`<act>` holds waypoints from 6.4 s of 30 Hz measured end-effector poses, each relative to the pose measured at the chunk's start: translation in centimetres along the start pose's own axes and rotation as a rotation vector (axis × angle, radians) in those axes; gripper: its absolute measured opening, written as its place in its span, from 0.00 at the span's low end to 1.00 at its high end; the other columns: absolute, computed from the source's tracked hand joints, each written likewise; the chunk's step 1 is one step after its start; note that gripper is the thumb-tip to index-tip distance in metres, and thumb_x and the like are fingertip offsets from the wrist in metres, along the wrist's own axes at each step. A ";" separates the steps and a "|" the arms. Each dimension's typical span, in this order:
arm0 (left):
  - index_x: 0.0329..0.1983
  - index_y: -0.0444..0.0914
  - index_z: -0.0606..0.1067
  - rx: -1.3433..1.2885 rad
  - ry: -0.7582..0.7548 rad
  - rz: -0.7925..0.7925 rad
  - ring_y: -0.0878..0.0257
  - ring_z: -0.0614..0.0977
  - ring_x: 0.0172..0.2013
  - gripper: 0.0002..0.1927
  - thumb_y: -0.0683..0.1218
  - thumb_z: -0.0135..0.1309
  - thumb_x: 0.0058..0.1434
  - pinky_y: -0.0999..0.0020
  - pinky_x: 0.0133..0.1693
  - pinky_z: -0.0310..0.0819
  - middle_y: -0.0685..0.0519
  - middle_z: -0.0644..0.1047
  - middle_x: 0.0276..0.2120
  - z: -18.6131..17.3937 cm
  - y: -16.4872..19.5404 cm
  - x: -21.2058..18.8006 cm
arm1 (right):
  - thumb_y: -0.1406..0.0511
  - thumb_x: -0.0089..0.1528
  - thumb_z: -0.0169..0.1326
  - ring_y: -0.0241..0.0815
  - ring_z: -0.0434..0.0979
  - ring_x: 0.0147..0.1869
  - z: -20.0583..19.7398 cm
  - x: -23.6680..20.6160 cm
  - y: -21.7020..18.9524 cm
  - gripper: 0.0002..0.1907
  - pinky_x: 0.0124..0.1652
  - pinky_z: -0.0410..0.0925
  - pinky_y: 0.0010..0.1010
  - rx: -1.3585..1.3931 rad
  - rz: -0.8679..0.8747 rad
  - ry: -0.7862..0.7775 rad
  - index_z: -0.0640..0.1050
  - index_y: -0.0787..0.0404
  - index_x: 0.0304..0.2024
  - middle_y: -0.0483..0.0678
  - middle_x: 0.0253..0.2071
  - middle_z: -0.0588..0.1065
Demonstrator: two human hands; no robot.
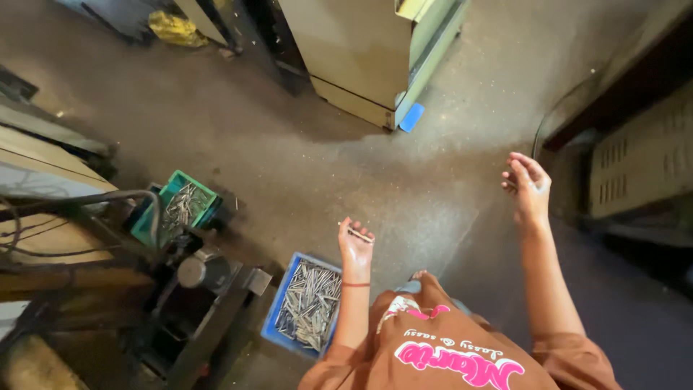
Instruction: The person measures small metal rods using a dial caliper at a workbench, then retrieves additional rods from a machine hopper. They wipe the rods and machine surfaces with cloths and continue measuring individual rods.
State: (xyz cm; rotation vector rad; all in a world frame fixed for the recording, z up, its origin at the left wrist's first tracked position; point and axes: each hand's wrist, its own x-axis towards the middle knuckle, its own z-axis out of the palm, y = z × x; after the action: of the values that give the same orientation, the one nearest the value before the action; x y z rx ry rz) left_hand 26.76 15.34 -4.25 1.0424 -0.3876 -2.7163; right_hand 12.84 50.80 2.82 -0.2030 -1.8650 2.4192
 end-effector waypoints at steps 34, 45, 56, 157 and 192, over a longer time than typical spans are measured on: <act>0.36 0.41 0.72 -0.448 0.363 0.285 0.59 0.76 0.39 0.11 0.53 0.53 0.64 0.56 0.49 0.72 0.56 0.76 0.35 26.9 15.2 39.3 | 0.60 0.66 0.58 0.29 0.74 0.38 42.1 49.9 11.8 0.16 0.36 0.65 0.22 -0.198 0.224 -0.851 0.81 0.62 0.52 0.42 0.41 0.80; 0.48 0.41 0.72 -0.596 0.157 0.519 0.55 0.77 0.45 0.19 0.56 0.61 0.62 0.52 0.53 0.74 0.53 0.75 0.42 23.9 33.2 43.6 | 0.61 0.68 0.58 0.31 0.75 0.41 76.7 42.2 17.3 0.16 0.39 0.68 0.22 -0.234 0.234 -1.400 0.78 0.60 0.56 0.42 0.44 0.78; 0.33 0.42 0.70 -0.866 0.188 0.822 0.45 0.78 0.41 0.29 0.70 0.62 0.59 0.36 0.47 0.69 0.45 0.77 0.36 10.5 61.5 43.3 | 0.65 0.68 0.57 0.33 0.76 0.41 105.2 41.8 28.8 0.23 0.37 0.68 0.24 -0.187 0.327 -1.511 0.70 0.57 0.65 0.41 0.46 0.75; 0.70 0.36 0.67 0.131 -0.375 0.333 0.55 0.75 0.62 0.31 0.58 0.49 0.69 0.59 0.63 0.70 0.45 0.72 0.64 46.4 285.3 195.8 | 0.36 0.60 0.42 0.47 0.83 0.47 349.0 90.9 77.8 0.36 0.45 0.76 0.41 0.142 1.082 -0.619 0.79 0.54 0.52 0.48 0.46 0.82; 0.70 0.38 0.64 0.639 -0.527 -0.412 0.55 0.77 0.54 0.39 0.63 0.56 0.62 0.56 0.56 0.71 0.45 0.73 0.60 66.6 297.0 220.5 | 0.50 0.73 0.52 0.32 0.62 0.26 359.2 111.3 89.0 0.28 0.26 0.57 0.29 -0.178 0.027 0.130 0.76 0.67 0.31 0.42 0.24 0.68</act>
State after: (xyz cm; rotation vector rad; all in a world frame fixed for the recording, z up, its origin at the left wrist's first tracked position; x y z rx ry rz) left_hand -150.40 -316.16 -0.56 0.5205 -1.3267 -3.3183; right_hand -150.73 -299.35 0.46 -0.3894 -2.0300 2.1969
